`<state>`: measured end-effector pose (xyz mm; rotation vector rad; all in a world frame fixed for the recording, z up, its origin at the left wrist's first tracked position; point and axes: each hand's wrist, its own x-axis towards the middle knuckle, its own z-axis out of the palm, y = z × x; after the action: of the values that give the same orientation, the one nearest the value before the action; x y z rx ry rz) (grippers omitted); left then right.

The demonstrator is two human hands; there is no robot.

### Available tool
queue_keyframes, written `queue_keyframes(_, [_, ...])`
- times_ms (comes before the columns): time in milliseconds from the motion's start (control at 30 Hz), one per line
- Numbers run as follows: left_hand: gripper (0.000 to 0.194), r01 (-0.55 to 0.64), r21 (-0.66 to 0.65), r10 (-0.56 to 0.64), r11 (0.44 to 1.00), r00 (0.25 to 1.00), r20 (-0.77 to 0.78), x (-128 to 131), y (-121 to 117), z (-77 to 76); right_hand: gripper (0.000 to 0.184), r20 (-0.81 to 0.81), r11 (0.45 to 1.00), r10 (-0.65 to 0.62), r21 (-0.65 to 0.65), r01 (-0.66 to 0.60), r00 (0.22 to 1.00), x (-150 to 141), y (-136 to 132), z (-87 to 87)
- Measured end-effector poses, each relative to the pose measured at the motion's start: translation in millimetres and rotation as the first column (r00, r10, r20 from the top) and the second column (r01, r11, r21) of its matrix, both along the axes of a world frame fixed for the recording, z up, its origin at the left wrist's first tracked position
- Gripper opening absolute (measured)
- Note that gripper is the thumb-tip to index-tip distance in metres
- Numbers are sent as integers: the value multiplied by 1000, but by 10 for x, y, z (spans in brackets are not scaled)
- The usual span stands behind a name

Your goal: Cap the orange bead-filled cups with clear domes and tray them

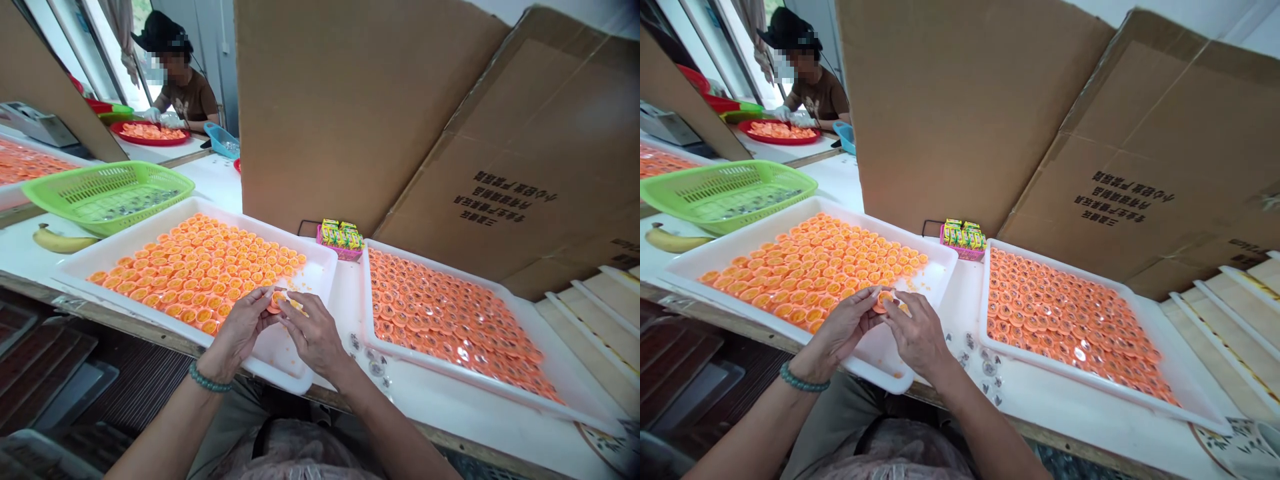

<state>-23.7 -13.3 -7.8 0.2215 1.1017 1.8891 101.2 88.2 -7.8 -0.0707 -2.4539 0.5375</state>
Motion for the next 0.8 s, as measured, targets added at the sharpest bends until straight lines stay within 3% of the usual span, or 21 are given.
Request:
queue_keyframes(133, [14, 5, -20, -3, 1000, 998, 66, -1, 2, 1, 30, -55, 994, 40, -102, -45, 998, 95, -52, -17])
queue_keyframes(233, [12, 22, -16, -21, 1000, 997, 75, 6, 2, -1, 31, -116, 984, -32, -175, 11, 993, 64, -55, 4])
queue_keyframes(333, [16, 39, -4, -39, 999, 999, 36, 23, 1, 9, 34, -109, 991, -72, -123, 58, 991, -37, -20, 38])
queue_keyframes(467, [18, 31, -4, -31, 1000, 1000, -2, 38, 7, 38, 24, -129, 999, -40, -8, 39, 991, -119, -4, 44])
queue_keyframes(667, [18, 0, -4, 0, 1000, 1000, 13, 30, 10, 46, 8, -137, 994, -78, -90, 66, 987, -26, -34, 18])
queue_keyframes(800, [15, 64, -14, -64, 998, 998, 21, 16, -1, 22, 24, -89, 985, -113, -143, 100, 990, -20, 13, 32])
